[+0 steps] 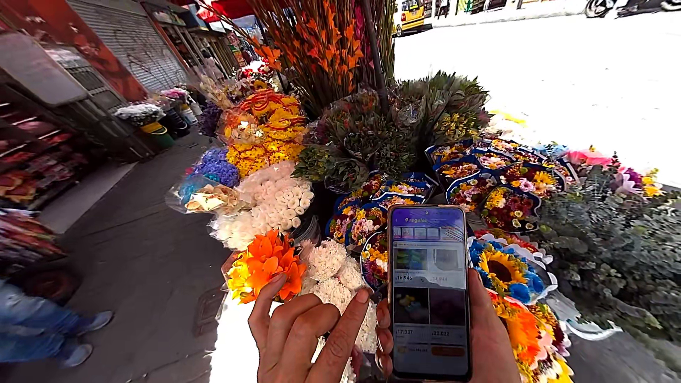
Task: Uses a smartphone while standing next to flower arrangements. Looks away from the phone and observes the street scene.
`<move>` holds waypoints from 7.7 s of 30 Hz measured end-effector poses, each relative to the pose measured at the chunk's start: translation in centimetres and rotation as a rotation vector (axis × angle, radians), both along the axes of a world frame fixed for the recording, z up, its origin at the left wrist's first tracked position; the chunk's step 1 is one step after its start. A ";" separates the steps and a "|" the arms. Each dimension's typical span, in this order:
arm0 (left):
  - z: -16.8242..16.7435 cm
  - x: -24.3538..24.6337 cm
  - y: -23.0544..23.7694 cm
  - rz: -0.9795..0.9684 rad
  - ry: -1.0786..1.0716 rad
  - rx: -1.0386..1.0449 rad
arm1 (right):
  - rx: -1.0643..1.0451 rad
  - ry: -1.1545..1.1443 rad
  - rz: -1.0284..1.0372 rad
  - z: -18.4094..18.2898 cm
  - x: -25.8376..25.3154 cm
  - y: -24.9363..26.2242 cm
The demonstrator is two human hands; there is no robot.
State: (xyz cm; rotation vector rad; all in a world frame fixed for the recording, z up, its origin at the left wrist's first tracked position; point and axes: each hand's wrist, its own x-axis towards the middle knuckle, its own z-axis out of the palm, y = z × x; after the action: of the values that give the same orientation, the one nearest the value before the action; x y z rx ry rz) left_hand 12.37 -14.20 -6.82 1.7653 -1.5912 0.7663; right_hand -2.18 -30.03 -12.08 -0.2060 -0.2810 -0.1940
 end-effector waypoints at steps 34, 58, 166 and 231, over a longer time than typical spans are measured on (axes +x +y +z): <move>0.1 0.2 -0.2 -0.072 0.049 0.157 | -0.018 -0.023 -0.036 -0.3 0.2 0.0; -0.1 -0.1 0.1 -0.021 0.039 0.195 | -0.021 -0.010 -0.025 0.2 0.0 0.8; -2.7 -3.5 -6.8 -0.128 0.080 0.224 | 0.007 -0.052 -0.204 -2.1 -5.3 -4.6; -1.9 0.1 -5.0 -0.131 0.029 0.074 | 0.163 0.029 -0.248 -2.0 -0.8 -2.7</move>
State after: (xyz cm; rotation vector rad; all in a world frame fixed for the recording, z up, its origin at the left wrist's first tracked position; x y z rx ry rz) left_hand 12.49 -19.17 -8.68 1.6967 -1.7164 0.6247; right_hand -2.98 -32.72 -14.08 -0.0808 -0.2095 -0.4571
